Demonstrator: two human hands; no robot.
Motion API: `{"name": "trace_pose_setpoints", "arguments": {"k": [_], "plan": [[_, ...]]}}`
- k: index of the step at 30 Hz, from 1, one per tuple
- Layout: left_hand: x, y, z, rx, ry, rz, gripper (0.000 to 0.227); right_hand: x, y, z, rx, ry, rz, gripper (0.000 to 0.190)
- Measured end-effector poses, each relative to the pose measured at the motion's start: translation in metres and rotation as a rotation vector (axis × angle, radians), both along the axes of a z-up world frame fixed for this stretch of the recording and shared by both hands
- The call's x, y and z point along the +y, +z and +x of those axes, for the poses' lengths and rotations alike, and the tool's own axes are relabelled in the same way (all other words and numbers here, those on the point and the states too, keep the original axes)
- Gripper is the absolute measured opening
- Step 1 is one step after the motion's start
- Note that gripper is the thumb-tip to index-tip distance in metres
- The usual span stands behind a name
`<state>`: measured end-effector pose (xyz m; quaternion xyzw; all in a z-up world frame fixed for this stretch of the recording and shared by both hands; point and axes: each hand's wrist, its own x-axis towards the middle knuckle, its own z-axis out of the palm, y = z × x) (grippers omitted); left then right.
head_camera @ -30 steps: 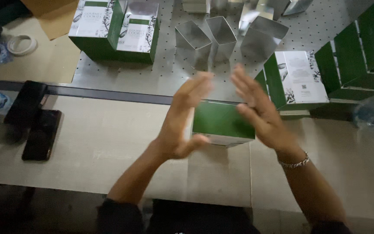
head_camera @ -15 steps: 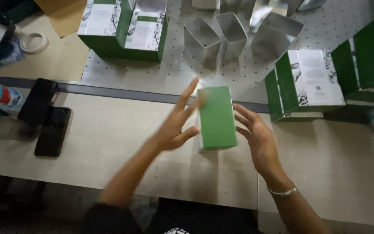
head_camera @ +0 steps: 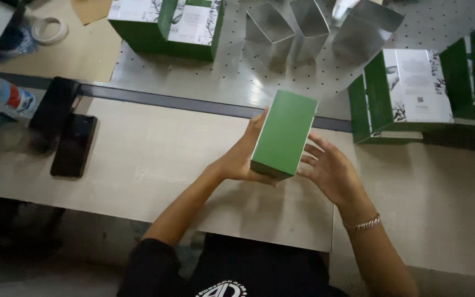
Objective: The person assembles green and white cardboard boxes on a workbench. They fold the flaps of the outer sleeve, insert a stack of brown paper-wrapped items into the sleeve, and then fold the top flaps to close the box. This process is repeated for multiple boxes.
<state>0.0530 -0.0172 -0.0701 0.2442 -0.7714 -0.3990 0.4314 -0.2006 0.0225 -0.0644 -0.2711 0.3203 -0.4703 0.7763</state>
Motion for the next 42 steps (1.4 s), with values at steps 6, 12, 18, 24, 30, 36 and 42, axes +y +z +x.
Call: {"name": "trace_pose_setpoints", "arguments": {"k": [6,12,18,24,30,36,42], "plan": [[-0.037,-0.079,0.029,0.053,-0.227,0.315,0.078,-0.024,0.013,0.017,0.696,-0.266,-0.649,0.088],[0.005,0.045,0.019,0.392,-0.013,0.061,0.144,-0.052,0.034,0.030,0.412,-0.434,-1.286,0.110],[0.002,0.053,-0.025,0.416,0.280,0.033,0.054,-0.048,0.053,0.052,0.616,-0.516,-1.189,0.055],[0.001,0.055,-0.023,0.461,0.279,-0.017,0.036,-0.042,0.054,0.059,0.640,-0.570,-1.158,0.049],[-0.007,0.052,-0.016,0.384,0.232,-0.125,0.036,-0.046,0.053,0.049,0.687,-0.560,-1.292,0.051],[-0.014,0.041,-0.009,0.377,0.456,-0.618,0.045,-0.038,0.061,0.036,0.852,-0.674,-1.612,0.036],[-0.021,0.025,-0.028,0.539,0.483,-0.662,0.047,-0.033,0.072,0.033,0.861,-0.512,-1.561,0.024]]}}
